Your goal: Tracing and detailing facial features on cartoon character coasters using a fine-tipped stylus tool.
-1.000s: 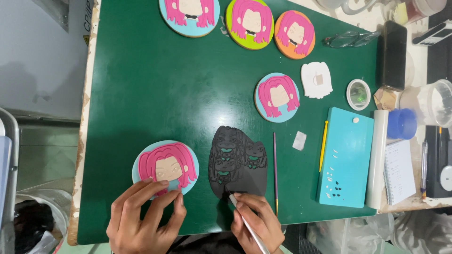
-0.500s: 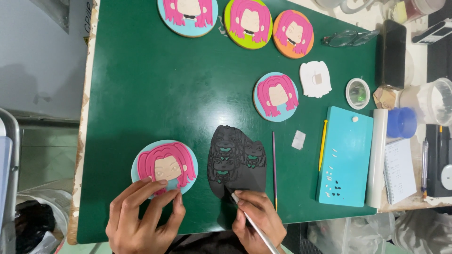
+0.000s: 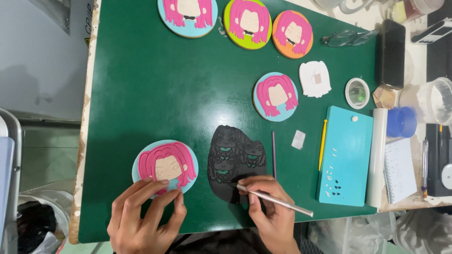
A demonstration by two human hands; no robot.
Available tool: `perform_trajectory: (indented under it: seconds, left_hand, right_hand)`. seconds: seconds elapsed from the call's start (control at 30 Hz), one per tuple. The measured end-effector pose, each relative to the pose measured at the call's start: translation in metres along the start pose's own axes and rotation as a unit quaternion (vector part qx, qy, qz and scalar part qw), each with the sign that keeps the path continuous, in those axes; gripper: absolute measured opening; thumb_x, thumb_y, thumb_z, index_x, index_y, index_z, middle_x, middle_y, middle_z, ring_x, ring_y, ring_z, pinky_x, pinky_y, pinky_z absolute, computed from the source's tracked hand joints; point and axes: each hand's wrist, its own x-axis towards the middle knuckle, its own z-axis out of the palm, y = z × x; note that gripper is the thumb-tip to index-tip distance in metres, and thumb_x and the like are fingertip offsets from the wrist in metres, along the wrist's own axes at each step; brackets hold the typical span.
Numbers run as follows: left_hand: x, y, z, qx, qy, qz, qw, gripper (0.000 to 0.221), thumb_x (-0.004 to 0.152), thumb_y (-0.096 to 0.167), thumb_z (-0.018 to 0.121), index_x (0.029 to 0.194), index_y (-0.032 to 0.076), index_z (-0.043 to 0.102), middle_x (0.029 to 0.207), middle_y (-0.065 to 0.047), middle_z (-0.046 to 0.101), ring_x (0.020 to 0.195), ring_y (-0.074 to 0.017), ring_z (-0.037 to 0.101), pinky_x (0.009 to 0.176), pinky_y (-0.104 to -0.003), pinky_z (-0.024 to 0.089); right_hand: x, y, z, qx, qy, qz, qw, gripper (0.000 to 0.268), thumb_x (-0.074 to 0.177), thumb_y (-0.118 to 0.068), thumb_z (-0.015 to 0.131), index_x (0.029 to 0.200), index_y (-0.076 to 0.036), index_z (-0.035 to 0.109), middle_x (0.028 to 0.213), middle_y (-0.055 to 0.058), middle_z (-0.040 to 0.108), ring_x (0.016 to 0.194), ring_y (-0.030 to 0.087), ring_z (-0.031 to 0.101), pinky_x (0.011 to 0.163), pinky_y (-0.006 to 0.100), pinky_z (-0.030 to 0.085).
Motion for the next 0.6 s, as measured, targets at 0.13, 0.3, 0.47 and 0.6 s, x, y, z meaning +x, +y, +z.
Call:
perform_trajectory:
  seconds: [0.13, 0.3, 0.47, 0.6]
  left_hand:
    - [0.001, 0.0, 0.0, -0.002, 0.005, 0.009, 1.0, 0.007, 0.09, 0.016, 0.078, 0.084, 0.016, 0.078, 0.11, -0.005, 0.067, 0.098, -0.0258, 0.07, 0.087, -0.039, 0.058]
    - [0.001, -0.001, 0.0, -0.001, 0.004, 0.011, 1.0, 0.007, 0.09, 0.017, 0.079, 0.084, 0.015, 0.078, 0.11, -0.005, 0.067, 0.099, -0.026, 0.069, 0.086, -0.039, 0.059]
    - [0.002, -0.001, -0.001, -0.003, 0.003, 0.014, 1.0, 0.007, 0.091, 0.017, 0.078, 0.084, 0.016, 0.078, 0.11, -0.005, 0.067, 0.099, -0.0261, 0.069, 0.087, -0.039, 0.058]
    - [0.0, 0.001, -0.002, 0.002, -0.013, -0.006, 1.0, 0.005, 0.089, 0.018, 0.08, 0.085, 0.016, 0.078, 0.111, -0.005, 0.067, 0.102, -0.0263, 0.069, 0.086, -0.039, 0.059]
  right_hand:
    - [0.012, -0.003, -0.007, 0.031, -0.025, 0.026, 0.999, 0.009, 0.101, -0.008, 0.056, 0.103, -0.003, 0.063, 0.106, 0.019, 0.068, 0.1, 0.028, 0.072, 0.085, 0.036, 0.064]
    - [0.028, -0.001, -0.015, 0.09, -0.085, 0.039, 0.991, 0.009, 0.103, -0.01, 0.057, 0.106, -0.003, 0.062, 0.103, 0.02, 0.069, 0.09, 0.024, 0.07, 0.081, 0.033, 0.06]
    - [0.032, 0.003, -0.017, 0.1, -0.097, 0.042, 0.989, 0.01, 0.103, -0.011, 0.056, 0.105, -0.003, 0.062, 0.102, 0.018, 0.069, 0.089, 0.022, 0.069, 0.082, 0.033, 0.059]
    - [0.032, 0.002, -0.017, 0.1, -0.098, 0.048, 0.989, 0.01, 0.103, -0.011, 0.055, 0.105, -0.003, 0.062, 0.104, 0.018, 0.07, 0.092, 0.022, 0.069, 0.083, 0.033, 0.06]
